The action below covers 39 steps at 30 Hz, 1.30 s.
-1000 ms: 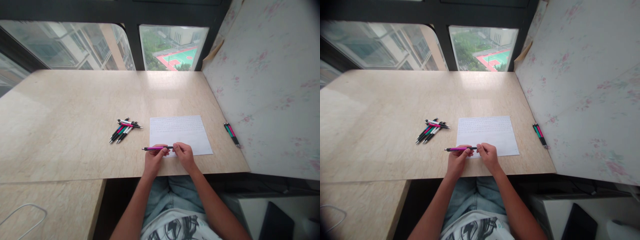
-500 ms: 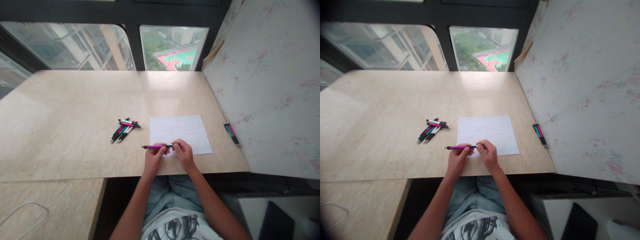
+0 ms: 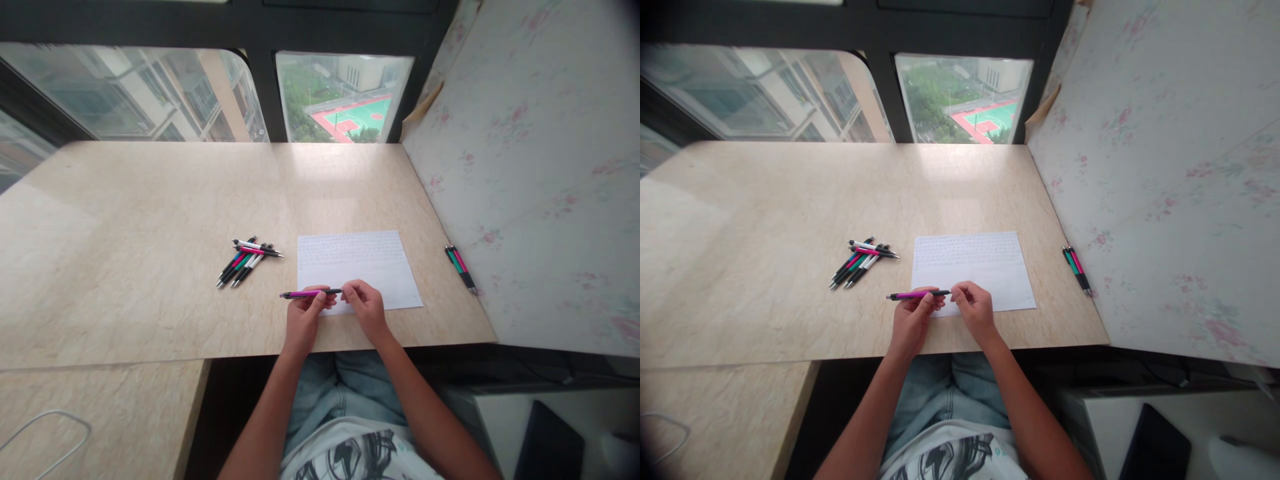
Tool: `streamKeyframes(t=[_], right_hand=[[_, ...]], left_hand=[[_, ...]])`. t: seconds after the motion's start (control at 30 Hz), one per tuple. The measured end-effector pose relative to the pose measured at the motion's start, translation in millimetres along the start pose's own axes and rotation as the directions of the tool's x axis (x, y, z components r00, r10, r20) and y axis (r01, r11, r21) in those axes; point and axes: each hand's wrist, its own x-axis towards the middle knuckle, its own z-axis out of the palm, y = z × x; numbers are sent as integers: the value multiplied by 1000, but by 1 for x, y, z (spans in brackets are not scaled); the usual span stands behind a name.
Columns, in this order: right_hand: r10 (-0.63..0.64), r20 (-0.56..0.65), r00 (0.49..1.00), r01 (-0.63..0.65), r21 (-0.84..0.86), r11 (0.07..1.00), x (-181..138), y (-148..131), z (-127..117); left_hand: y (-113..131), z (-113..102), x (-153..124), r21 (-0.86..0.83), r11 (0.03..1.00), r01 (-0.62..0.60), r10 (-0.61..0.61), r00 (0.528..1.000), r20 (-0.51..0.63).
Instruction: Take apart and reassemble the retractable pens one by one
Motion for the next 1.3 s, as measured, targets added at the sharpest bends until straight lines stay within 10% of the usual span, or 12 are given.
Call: streamKeyframes(t=[0.63, 0.8, 1.0, 1.3], right_hand=[[82, -138, 987, -63, 136, 989, 2, 1, -6], [-31, -178, 983, -6, -204, 979, 22, -2, -24], [-192, 54, 980, 183, -628, 756, 47, 2, -31], [-111, 116, 987, 160, -764, 625, 54, 11, -17]], left_hand=[[1, 1, 1, -97, 995, 15, -20, 999, -48], [0, 1, 2, -148, 989, 28, -37, 997, -65], [0, 0, 1, -187, 982, 27, -38, 998, -53], [-1, -1, 1, -183, 983, 30, -40, 998, -52]])
